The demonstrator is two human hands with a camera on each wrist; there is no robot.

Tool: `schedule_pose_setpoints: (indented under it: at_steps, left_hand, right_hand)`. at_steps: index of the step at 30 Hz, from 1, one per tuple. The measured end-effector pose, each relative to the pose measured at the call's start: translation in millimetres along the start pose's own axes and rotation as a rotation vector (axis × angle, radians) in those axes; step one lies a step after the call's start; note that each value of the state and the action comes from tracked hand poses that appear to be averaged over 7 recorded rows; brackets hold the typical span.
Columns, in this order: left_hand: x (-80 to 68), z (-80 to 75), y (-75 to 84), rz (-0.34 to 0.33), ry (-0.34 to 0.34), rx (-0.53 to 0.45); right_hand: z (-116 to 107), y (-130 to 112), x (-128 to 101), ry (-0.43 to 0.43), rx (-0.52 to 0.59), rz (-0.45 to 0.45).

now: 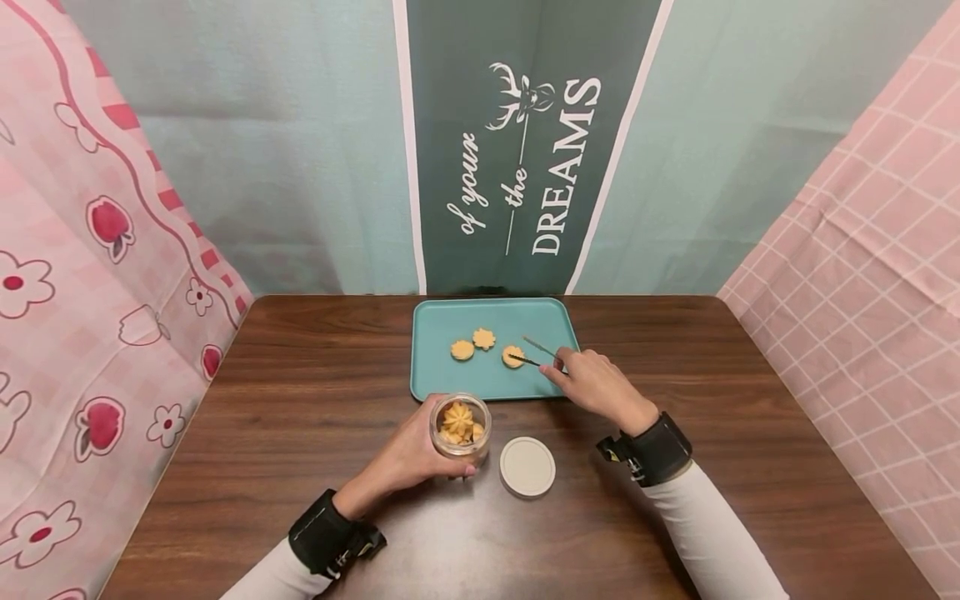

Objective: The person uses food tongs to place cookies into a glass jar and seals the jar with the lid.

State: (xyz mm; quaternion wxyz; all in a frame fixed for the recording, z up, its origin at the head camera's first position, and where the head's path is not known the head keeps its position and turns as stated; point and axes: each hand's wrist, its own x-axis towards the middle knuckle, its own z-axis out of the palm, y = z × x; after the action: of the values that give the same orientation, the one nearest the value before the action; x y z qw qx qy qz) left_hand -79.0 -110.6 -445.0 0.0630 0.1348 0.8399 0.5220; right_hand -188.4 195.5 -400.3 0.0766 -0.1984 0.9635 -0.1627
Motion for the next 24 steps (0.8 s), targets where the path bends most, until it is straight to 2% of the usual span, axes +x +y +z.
schedule_pose_setpoints:
  at_steps: [18,21,24]
  left_hand:
    - [0.1,-0.6,-0.8,0.014,0.006,0.020]
    - [-0.3,-0.4,-1.0,0.022,0.006,0.022]
    - [-0.9,-0.3,-0.5,0.020,0.000,0.013]
  right_hand:
    - [15.6,9.4,7.5,-0.024,0.037,-0.025]
    - [19.9,15.8,9.8,-0.021,0.055,-0.045]
    - [34.7,33.9,16.5,0.006,0.030,-0.092]
